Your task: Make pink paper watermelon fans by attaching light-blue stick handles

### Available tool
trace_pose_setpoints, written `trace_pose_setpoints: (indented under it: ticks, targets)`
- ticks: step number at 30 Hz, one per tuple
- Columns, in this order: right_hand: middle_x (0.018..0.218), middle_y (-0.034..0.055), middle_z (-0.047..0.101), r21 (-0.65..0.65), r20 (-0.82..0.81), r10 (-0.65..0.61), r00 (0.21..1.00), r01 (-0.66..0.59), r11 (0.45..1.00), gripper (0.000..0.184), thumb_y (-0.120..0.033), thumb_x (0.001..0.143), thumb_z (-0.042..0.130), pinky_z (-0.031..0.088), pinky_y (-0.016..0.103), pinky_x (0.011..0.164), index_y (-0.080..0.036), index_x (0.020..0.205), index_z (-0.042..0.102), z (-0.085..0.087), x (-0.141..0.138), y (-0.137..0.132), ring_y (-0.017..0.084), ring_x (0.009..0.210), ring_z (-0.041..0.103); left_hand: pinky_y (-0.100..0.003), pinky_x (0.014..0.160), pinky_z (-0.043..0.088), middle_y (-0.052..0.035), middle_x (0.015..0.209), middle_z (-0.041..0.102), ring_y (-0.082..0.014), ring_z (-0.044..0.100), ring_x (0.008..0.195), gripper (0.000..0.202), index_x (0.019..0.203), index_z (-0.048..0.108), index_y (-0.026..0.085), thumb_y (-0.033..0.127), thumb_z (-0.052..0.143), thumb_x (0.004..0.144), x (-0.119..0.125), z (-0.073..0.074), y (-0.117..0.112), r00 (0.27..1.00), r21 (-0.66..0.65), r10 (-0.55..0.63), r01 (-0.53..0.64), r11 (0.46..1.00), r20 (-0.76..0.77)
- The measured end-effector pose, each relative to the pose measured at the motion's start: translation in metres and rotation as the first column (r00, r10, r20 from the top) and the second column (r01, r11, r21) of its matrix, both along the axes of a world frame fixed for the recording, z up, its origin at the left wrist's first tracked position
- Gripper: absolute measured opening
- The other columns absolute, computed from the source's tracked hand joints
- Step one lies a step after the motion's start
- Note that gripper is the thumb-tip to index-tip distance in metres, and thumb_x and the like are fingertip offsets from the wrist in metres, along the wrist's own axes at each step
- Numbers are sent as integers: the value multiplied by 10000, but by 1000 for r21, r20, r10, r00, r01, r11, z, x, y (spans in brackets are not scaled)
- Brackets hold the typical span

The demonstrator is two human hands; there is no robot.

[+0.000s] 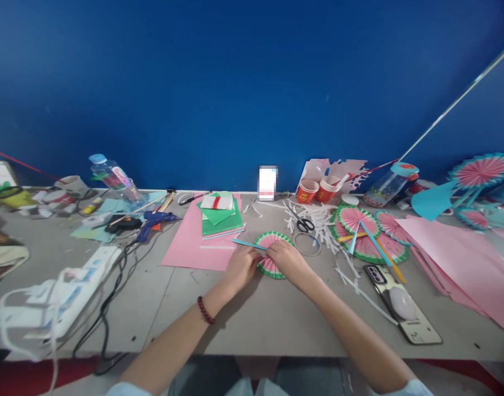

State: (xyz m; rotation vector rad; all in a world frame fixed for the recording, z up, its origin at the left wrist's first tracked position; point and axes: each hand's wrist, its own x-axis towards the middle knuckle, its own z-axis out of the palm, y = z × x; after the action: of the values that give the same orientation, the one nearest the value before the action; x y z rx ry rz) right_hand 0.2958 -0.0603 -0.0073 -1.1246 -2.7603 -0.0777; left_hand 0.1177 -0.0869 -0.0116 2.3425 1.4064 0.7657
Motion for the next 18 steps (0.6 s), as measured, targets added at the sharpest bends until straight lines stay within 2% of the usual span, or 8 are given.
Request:
trace_pose_setpoints:
  ticks: [10,18]
  targets:
    - [861,94,641,37,-23,-64,998,64,997,125,-96,860,509,433,328,807,-132,852,628,-5,-9,-6,219,864,571,-301,726,420,-50,854,652,-190,584,816,216,825,658,192,129,455,863,-2,3,-1,989,24,50,-47,999,-136]
    - [868,64,637,-11,-112,-10,994,9,1000,146,-116,881,492,423,296,824,-151,853,631,-3,-1,-5,183,865,555,-320,748,406,-59,869,641,-199,566,840,212,852,663,194,159,456,881,-2,1,-3,987,65,28,-18,998,-161]
